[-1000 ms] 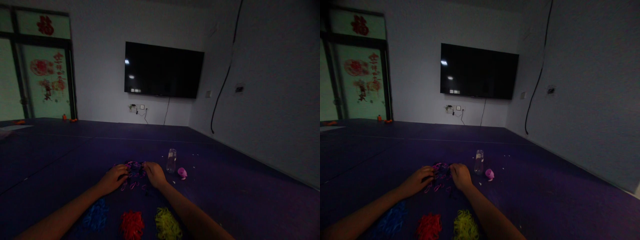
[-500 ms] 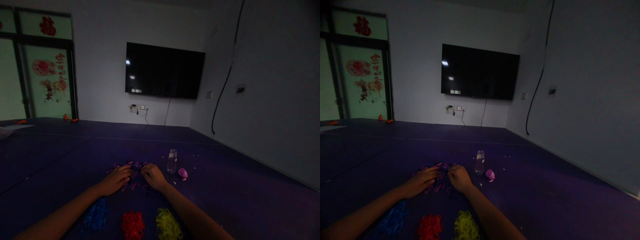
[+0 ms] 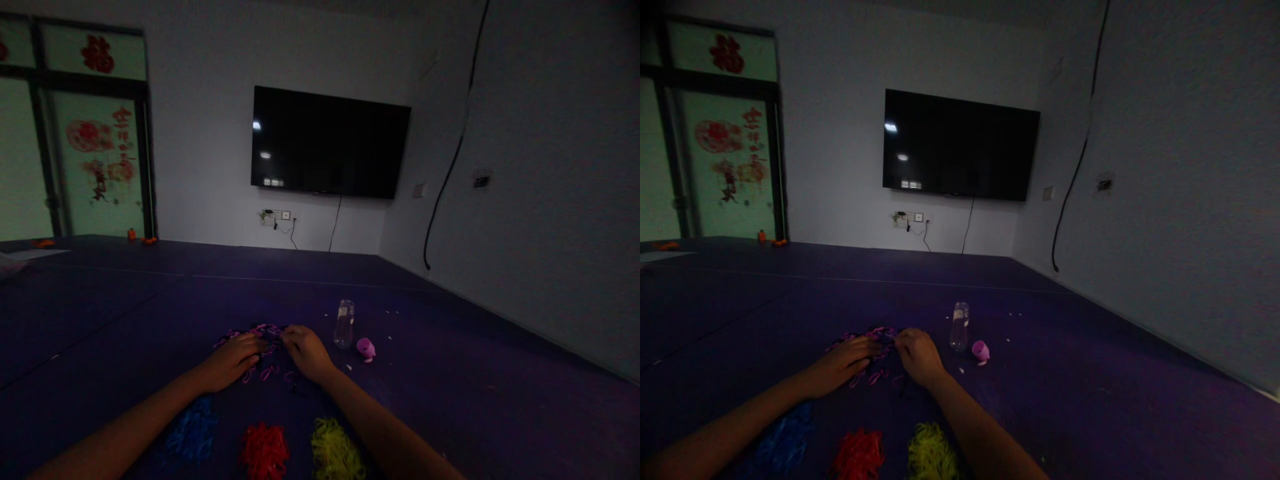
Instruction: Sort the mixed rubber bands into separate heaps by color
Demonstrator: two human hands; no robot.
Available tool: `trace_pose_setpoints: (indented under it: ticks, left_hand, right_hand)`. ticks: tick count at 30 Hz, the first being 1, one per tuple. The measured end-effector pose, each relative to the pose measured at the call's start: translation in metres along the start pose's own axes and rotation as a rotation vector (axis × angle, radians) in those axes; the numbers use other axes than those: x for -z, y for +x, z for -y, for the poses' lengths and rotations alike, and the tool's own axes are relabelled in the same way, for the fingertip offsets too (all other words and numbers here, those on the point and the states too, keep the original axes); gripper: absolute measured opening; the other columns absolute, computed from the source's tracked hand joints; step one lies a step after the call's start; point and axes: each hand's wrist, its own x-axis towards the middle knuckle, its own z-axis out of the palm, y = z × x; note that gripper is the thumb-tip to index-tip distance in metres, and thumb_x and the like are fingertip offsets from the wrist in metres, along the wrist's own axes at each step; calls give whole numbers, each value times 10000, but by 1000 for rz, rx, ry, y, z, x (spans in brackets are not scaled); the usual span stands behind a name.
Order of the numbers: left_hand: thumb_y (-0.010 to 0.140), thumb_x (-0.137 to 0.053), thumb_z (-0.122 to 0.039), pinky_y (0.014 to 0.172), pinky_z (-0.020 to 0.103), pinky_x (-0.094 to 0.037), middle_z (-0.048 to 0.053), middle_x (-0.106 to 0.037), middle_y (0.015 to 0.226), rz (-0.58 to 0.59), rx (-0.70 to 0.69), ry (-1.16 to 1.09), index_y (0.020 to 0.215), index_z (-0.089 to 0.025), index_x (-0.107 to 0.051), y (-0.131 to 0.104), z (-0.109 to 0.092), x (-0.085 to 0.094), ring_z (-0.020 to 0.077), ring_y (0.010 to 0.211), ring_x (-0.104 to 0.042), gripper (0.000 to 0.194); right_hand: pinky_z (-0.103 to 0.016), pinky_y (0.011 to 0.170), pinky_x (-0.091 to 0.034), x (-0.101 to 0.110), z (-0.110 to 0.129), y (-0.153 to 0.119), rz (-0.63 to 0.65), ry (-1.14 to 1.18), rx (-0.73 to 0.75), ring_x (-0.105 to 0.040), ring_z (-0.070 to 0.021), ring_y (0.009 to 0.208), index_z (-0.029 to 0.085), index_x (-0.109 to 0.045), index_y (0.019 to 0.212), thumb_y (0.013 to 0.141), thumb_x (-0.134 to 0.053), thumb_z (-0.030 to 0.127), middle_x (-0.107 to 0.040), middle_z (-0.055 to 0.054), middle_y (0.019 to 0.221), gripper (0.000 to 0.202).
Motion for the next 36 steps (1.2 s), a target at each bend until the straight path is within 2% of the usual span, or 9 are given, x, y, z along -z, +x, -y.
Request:
trace_pose_setpoints:
  ticks: [5, 9, 16, 23, 31, 36]
  left_hand:
    - [910, -362, -260, 999, 381, -318, 36, -576, 1193, 5, 8, 19, 1154, -250, -542, -1, 0, 0, 186, 1154, -457, 304]
    - [906, -368, -266, 996, 385, -318, 39, -576, 1193, -3, 11, 34, 1147, -246, -543, -1, -1, 0, 191, 1161, -451, 299]
    - [900, -376, -254, 971, 372, -340, 34, -592, 1168, -4, 35, 20, 1100, -238, -560, 0, -1, -1, 191, 1130, -477, 272]
    - [896, -381, -264, 969, 361, -337, 39, -584, 1176, -20, 41, 18, 1113, -230, -540, -1, 0, -3, 188, 1126, -479, 271]
    - [900, -375, -265, 952, 354, -351, 40, -604, 1139, -16, 31, 13, 1098, -232, -551, 0, -2, -1, 190, 1093, -502, 267]
    - [900, -377, -269, 963, 356, -345, 38, -602, 1146, -21, 22, 18, 1113, -231, -543, -1, 0, -2, 190, 1101, -500, 273]
  right_hand:
    - [-258, 786, -400, -3, -5, 0, -28, -62, -48, -567, -147, 863, 172, -627, 780, 879, -398, 192, -636, -50, 889, 250]
    - [-260, 790, -395, -4, -4, 0, 23, -75, 19, -566, -143, 845, 172, -623, 770, 851, -443, 163, -645, -36, 854, 197]
    - [-281, 816, -389, -2, -2, -2, 95, -118, 104, -559, -158, 911, 196, -651, 806, 848, -471, 216, -648, -36, 958, 186]
    - [-278, 814, -393, -5, -5, -1, 104, -117, 75, -563, -151, 897, 192, -647, 846, 860, -439, 191, -652, -39, 942, 208]
    - [-287, 838, -382, -3, -3, -1, 16, -127, -41, -546, -166, 945, 194, -645, 889, 869, -416, 184, -643, -50, 971, 229]
    - [-275, 825, -387, -3, -4, -1, 61, -121, 7, -547, -156, 932, 187, -645, 833, 860, -436, 185, -643, -46, 957, 210]
